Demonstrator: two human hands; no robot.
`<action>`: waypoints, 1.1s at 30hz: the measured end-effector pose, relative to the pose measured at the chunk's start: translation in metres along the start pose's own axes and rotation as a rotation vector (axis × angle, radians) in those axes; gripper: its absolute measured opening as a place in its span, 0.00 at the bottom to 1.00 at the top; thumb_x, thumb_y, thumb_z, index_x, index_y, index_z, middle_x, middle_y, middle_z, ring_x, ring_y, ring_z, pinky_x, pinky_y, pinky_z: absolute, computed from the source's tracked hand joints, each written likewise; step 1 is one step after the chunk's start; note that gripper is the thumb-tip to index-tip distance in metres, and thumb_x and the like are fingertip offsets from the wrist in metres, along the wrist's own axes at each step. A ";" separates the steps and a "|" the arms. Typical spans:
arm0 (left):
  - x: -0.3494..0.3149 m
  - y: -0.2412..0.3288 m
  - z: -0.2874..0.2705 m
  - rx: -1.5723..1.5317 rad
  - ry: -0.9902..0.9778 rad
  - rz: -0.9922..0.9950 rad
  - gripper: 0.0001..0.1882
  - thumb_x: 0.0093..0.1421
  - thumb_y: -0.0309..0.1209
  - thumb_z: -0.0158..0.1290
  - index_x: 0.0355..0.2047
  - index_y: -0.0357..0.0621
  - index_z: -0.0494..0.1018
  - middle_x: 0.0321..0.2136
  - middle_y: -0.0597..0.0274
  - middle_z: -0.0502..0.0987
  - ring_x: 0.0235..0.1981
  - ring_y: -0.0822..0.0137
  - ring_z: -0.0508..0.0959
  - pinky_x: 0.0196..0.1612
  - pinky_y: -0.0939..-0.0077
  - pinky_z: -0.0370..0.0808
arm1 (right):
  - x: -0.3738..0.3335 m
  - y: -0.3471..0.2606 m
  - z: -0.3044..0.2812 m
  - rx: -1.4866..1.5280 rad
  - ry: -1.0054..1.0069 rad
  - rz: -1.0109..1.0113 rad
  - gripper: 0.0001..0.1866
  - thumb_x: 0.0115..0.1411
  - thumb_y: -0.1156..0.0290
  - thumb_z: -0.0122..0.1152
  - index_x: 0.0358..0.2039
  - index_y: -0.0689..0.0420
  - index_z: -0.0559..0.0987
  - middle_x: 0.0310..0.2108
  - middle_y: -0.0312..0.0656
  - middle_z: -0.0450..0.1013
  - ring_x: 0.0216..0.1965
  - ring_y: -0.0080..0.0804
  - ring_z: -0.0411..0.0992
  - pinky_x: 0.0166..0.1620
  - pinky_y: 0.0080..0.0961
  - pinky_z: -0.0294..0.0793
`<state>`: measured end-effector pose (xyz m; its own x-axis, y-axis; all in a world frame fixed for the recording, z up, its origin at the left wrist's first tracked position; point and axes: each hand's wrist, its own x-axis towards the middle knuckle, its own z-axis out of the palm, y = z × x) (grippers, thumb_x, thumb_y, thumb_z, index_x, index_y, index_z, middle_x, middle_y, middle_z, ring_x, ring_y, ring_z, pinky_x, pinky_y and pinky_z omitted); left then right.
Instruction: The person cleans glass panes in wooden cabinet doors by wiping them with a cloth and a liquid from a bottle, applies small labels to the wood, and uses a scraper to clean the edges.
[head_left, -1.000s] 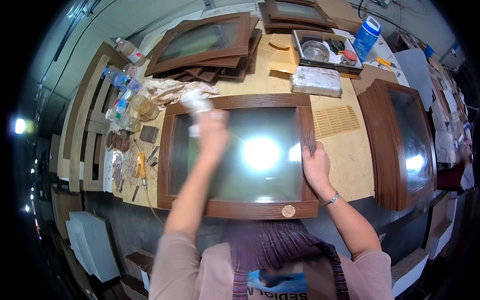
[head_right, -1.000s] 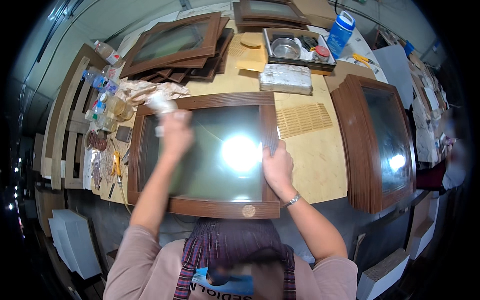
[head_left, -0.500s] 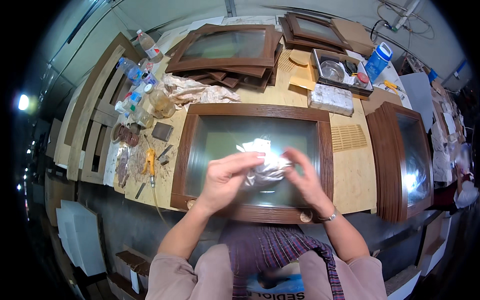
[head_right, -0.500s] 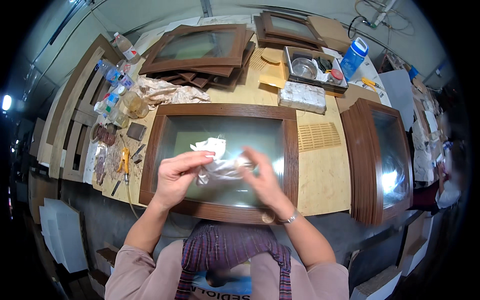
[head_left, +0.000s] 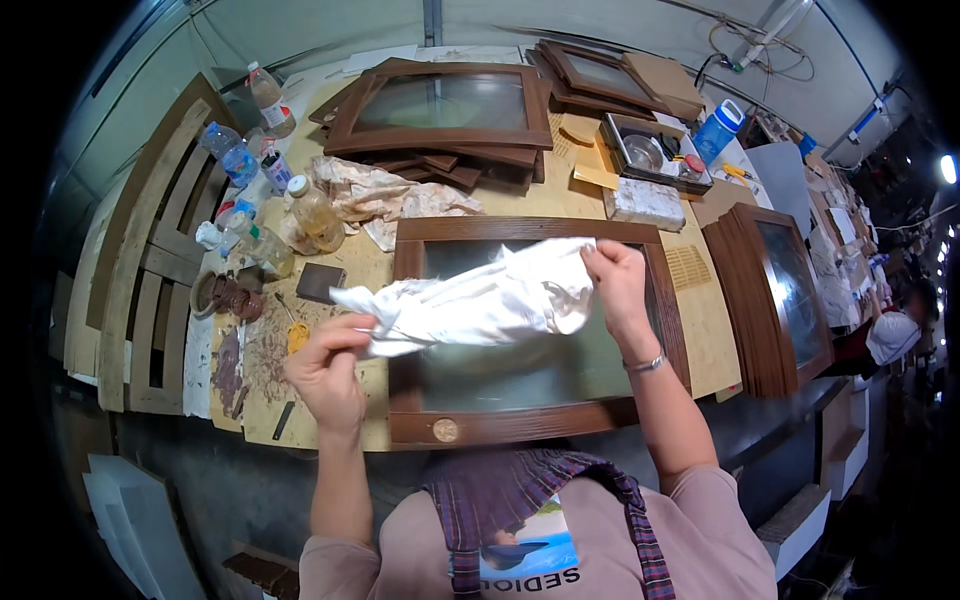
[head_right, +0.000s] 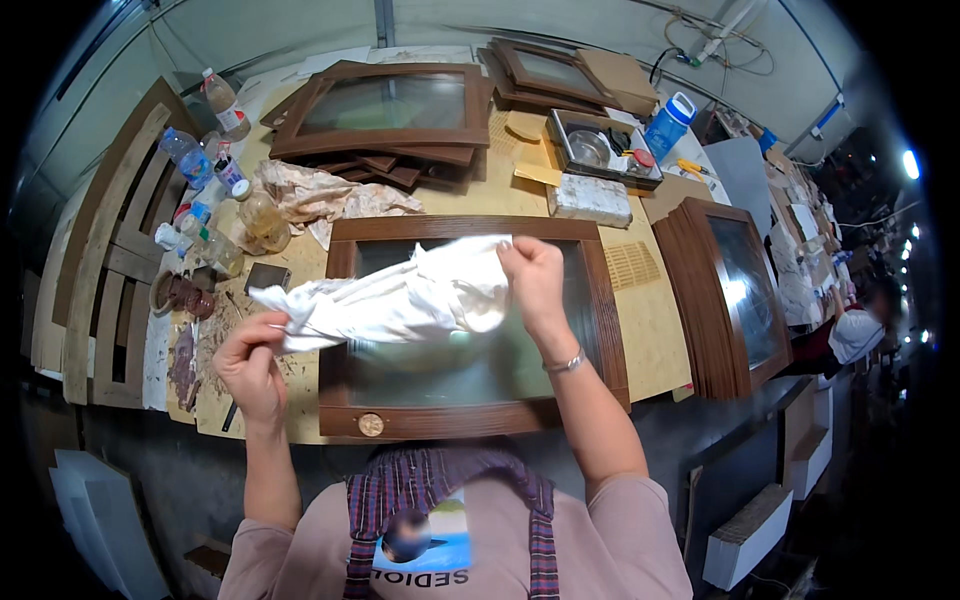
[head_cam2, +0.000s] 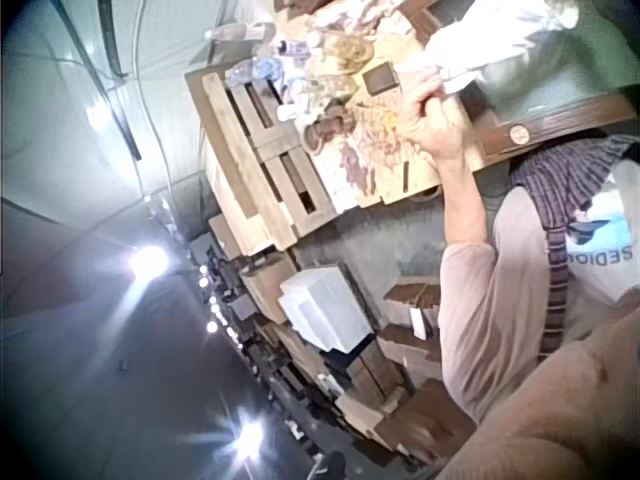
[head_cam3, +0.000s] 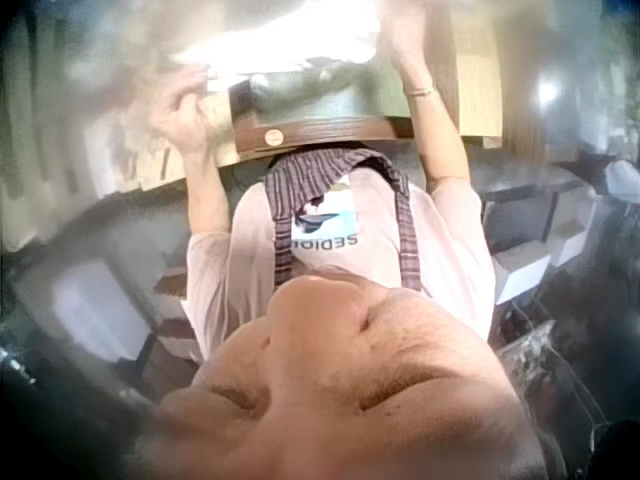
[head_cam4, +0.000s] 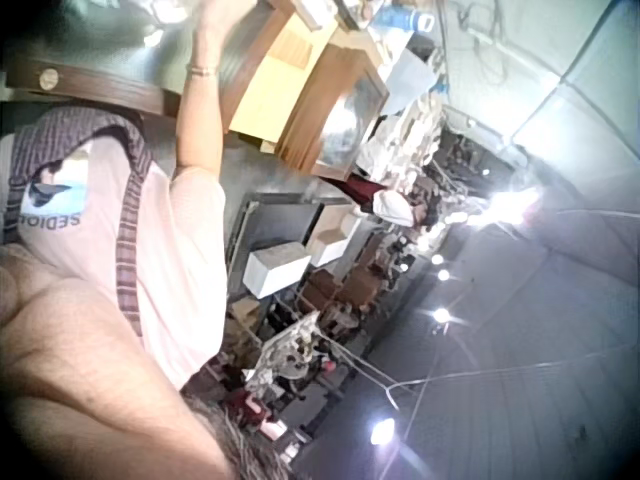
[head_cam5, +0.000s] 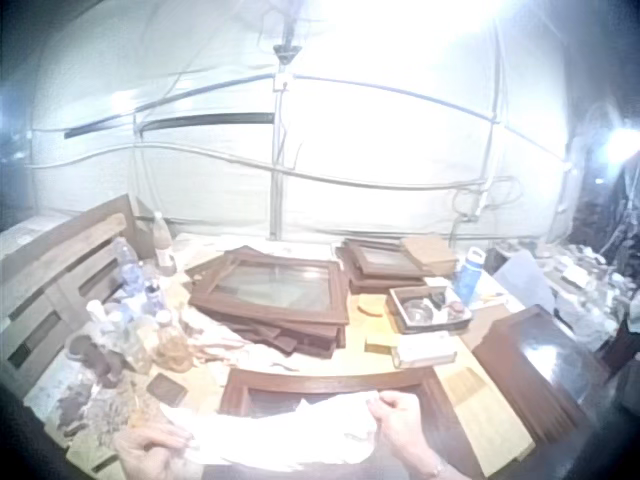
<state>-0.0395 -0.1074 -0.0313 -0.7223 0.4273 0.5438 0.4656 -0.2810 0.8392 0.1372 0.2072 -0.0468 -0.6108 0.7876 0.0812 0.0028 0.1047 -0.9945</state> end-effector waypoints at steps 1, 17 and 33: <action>0.007 0.009 -0.005 0.191 -0.111 0.023 0.15 0.49 0.10 0.46 0.32 0.33 0.79 0.41 0.48 0.81 0.51 0.52 0.78 0.59 0.61 0.69 | 0.001 -0.016 0.014 0.201 0.014 0.123 0.09 0.64 0.71 0.59 0.27 0.58 0.79 0.19 0.24 0.69 0.18 0.10 0.58 0.23 0.13 0.55; 0.005 -0.054 -0.038 -0.448 0.047 -0.537 0.15 0.56 0.15 0.53 0.45 0.30 0.76 0.38 0.59 0.81 0.37 0.71 0.80 0.42 0.78 0.76 | 0.037 -0.056 0.228 0.317 -0.845 0.331 0.09 0.66 0.69 0.58 0.31 0.60 0.78 0.28 0.32 0.74 0.32 0.17 0.71 0.39 0.18 0.72; -0.009 -0.124 -0.078 -0.703 0.296 -0.957 0.21 0.55 0.17 0.43 0.49 0.26 0.72 0.43 0.46 0.79 0.42 0.58 0.83 0.44 0.67 0.82 | 0.174 0.062 0.453 -0.343 -0.452 -0.086 0.21 0.49 0.63 0.75 0.40 0.62 0.82 0.38 0.44 0.81 0.40 0.31 0.79 0.45 0.28 0.77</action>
<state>-0.1310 -0.1438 -0.1408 -0.7525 0.5302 -0.3907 -0.6289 -0.4023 0.6653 -0.3283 0.0757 -0.1242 -0.8977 0.4377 0.0498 0.1488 0.4077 -0.9009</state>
